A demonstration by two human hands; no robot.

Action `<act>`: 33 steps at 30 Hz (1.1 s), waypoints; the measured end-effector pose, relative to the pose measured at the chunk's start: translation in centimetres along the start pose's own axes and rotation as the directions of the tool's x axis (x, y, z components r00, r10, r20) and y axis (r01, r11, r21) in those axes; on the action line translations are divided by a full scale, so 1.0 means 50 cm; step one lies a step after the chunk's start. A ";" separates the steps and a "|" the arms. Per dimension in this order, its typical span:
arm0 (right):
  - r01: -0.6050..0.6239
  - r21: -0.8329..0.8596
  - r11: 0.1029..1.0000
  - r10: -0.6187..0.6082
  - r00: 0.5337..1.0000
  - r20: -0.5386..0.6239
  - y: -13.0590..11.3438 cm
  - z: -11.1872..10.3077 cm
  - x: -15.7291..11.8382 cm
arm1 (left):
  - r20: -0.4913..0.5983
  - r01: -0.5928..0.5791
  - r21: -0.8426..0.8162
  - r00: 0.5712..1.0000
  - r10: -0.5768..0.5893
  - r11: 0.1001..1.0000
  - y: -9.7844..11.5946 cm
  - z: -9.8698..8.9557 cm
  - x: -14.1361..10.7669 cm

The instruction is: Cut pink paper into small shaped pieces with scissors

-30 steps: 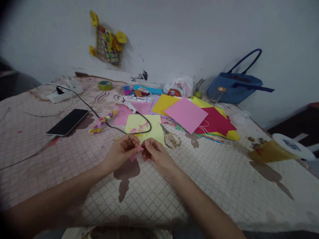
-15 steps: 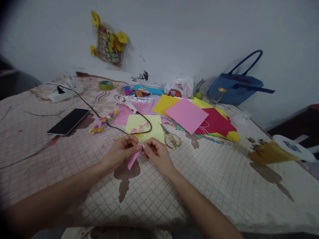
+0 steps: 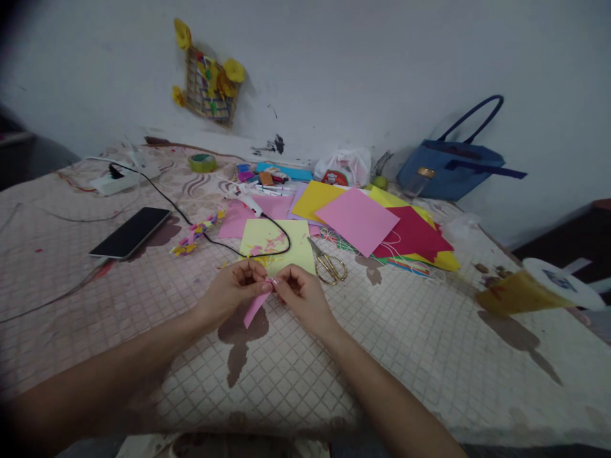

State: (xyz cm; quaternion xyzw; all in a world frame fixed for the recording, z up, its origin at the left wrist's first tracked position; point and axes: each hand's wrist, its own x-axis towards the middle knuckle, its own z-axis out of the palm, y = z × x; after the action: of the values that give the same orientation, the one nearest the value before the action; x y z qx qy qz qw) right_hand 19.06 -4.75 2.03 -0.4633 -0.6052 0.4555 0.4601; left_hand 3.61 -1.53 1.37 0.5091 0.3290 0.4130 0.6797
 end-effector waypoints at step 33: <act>-0.031 0.019 0.999 0.030 0.998 0.054 0.006 0.005 0.002 | 0.077 -0.073 0.269 0.996 0.054 0.960 0.008 -0.011 0.007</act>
State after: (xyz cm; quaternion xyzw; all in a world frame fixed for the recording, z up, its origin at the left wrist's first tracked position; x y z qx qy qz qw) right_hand 18.82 -4.62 1.71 -0.4557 -0.6056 0.4807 0.4411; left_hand 3.18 -0.94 1.57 0.6217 0.3424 0.3678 0.6008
